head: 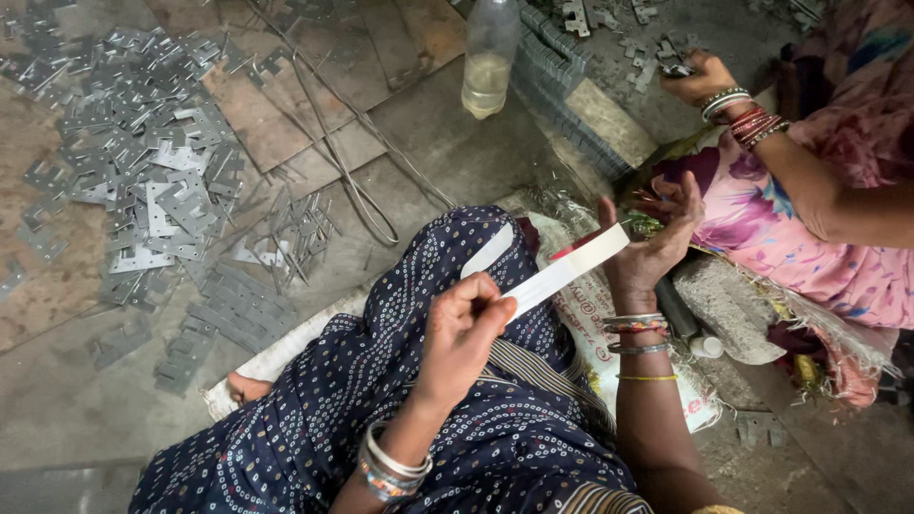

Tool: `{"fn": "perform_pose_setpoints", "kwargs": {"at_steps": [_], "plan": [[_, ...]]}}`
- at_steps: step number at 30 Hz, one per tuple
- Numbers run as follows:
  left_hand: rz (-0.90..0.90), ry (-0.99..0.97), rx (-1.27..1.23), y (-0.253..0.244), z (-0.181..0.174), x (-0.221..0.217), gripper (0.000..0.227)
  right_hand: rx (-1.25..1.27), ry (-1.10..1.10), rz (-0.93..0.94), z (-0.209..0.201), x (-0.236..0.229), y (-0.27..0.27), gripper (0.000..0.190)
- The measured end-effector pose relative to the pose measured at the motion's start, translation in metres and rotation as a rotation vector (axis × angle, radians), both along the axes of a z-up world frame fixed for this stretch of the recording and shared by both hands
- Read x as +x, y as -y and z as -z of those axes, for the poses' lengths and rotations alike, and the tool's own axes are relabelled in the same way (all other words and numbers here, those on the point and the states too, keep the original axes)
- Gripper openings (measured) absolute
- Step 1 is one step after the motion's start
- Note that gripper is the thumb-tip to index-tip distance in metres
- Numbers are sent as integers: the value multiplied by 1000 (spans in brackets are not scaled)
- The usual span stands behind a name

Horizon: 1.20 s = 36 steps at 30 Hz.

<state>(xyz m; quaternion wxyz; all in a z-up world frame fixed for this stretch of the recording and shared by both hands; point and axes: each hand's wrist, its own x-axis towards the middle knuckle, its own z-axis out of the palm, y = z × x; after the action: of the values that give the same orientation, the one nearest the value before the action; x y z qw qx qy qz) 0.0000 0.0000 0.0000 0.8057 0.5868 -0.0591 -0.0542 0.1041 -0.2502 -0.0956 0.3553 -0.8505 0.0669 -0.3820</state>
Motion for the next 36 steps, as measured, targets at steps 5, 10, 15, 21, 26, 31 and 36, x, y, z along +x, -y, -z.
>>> {"fn": "perform_pose_setpoints", "kwargs": {"at_steps": [5, 10, 15, 21, 26, 31, 36], "plan": [[-41, -21, -60, -21, -14, -14, 20, -188, 117, -12, -2, 0, 0, 109], [-102, -92, -167, -42, -26, -28, 18, -207, 54, 15, -3, 2, 4, 110], [-150, -112, -134, -55, -34, -46, 19, -156, 95, -9, -5, 2, 1, 110], [-161, -45, -191, -71, -32, -55, 16, 715, -310, -38, -2, 20, -15, 95], [-237, -92, -243, -88, -19, -61, 12, 1577, -272, -454, -1, 27, -36, 58], [-306, -126, -259, -107, -11, -68, 11, 1098, 43, -549, -12, 35, -31, 51], [-385, -118, -308, -144, -14, -77, 8, -188, 170, -160, -20, 32, 7, 67]]}}
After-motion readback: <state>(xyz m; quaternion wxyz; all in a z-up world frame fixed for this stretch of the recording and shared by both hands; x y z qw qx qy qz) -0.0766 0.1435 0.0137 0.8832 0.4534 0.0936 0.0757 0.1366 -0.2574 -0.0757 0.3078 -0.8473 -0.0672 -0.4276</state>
